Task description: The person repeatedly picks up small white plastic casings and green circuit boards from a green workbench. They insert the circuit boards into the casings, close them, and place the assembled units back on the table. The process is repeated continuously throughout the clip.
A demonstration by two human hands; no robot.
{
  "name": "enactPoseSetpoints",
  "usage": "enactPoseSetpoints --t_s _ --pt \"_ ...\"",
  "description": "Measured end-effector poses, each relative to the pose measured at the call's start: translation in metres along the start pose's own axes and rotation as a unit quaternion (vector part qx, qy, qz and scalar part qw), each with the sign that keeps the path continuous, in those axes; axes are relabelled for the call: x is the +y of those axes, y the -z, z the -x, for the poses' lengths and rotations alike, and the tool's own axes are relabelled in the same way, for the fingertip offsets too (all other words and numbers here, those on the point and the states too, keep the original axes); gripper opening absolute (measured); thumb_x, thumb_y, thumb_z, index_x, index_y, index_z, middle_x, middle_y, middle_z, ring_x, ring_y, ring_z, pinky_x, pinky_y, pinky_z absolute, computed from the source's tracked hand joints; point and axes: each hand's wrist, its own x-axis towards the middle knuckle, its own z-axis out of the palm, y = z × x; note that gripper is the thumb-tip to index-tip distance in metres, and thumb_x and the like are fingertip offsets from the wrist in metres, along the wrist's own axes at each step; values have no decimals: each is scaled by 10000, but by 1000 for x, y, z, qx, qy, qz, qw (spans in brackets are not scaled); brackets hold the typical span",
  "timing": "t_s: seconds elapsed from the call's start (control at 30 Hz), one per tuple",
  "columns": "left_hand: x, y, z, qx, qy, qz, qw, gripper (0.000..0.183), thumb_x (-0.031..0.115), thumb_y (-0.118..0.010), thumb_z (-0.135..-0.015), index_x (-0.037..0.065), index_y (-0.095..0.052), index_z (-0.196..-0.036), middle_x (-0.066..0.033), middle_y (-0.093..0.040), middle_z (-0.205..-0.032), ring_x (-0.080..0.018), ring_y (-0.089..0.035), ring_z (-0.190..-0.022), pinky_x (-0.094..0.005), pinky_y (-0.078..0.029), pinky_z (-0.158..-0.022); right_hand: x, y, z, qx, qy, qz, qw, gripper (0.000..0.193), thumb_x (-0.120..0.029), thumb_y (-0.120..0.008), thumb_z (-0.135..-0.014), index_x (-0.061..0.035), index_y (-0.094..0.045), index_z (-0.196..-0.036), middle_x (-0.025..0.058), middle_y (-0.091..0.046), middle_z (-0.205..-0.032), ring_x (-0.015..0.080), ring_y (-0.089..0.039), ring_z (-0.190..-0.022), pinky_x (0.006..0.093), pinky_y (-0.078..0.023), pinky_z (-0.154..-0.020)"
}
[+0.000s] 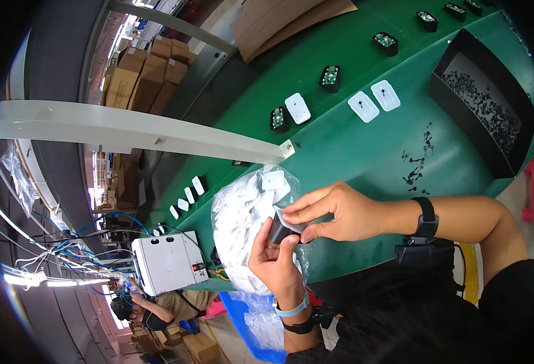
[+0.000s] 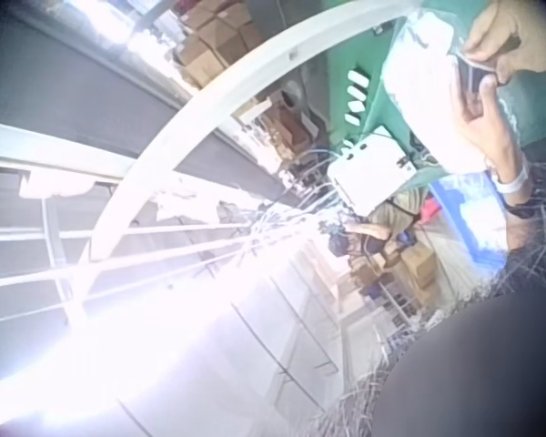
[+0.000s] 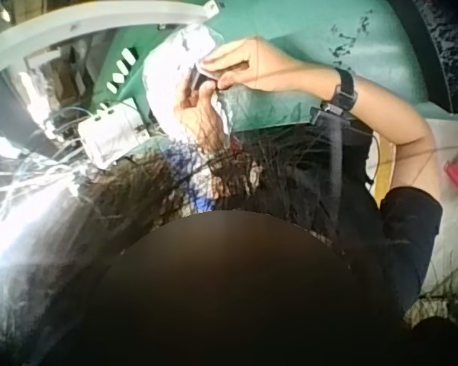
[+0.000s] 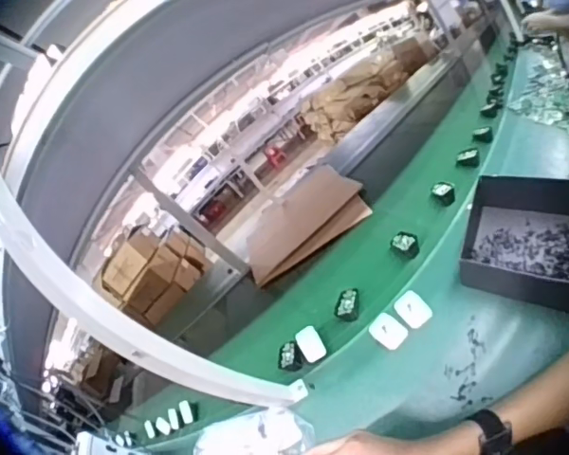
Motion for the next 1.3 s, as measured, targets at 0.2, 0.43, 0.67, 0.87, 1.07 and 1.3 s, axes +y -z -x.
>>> enactPoseSetpoints --t_s 0.2,0.43,0.67,0.87,1.07,1.3 --pt "10 -3 8 25 -40 -71 996 505 -158 -734 -771 -109 -590 -1252 -125 -695 -1000 -160 -687 -901 -270 -563 -798 -1 -1 3 4 26 -30 999 416 31 -766 -789 -22 -699 -1196 183 -652 -1285 244 -664 -1145 321 -540 -982" --pt "-13 -11 -5 16 8 79 997 508 -60 -683 -882 -98 -489 -1350 -147 -668 -1133 -156 -672 -945 -251 -538 -829 7 -1 2 79 78 105 988 332 -51 -794 -784 -7 -732 -1107 176 -670 -1258 264 -693 -1063 338 -553 -921" --pt "-5 -45 -16 -20 23 31 999 458 10 -602 -969 -100 -440 -1384 -153 -667 -1174 -172 -657 -1026 -276 -556 -858 20 7 1 127 160 312 928 313 -189 -796 -783 -23 -744 -1043 152 -667 -1259 263 -658 -888 370 -555 -811" --pt "16 16 -66 -44 52 -49 996 471 72 -666 -929 -65 -524 -1358 -119 -674 -1145 -156 -647 -1023 -284 -515 -887 12 5 -3 91 180 264 943 335 -143 -772 -817 -19 -705 -1120 140 -644 -1294 288 -646 -1011 386 -543 -878" --pt "10 113 -217 -73 87 -83 990 312 133 -608 -983 -84 -585 -1206 -99 -674 -1087 -180 -669 -976 -299 -524 -902 20 18 -6 51 129 248 959 145 -47 -714 -817 -11 -714 -958 101 -705 -1086 275 -653 -992 372 -551 -830" --pt "-81 183 -354 -49 177 -306 934 418 130 -698 -925 -7 -562 -1297 -69 -674 -1033 -155 -644 -892 -299 -532 -767 21 25 -8 39 150 262 953 70 -44 -689 -808 -36 -706 -875 76 -703 -947 261 -653 -916 365 -555 -760"
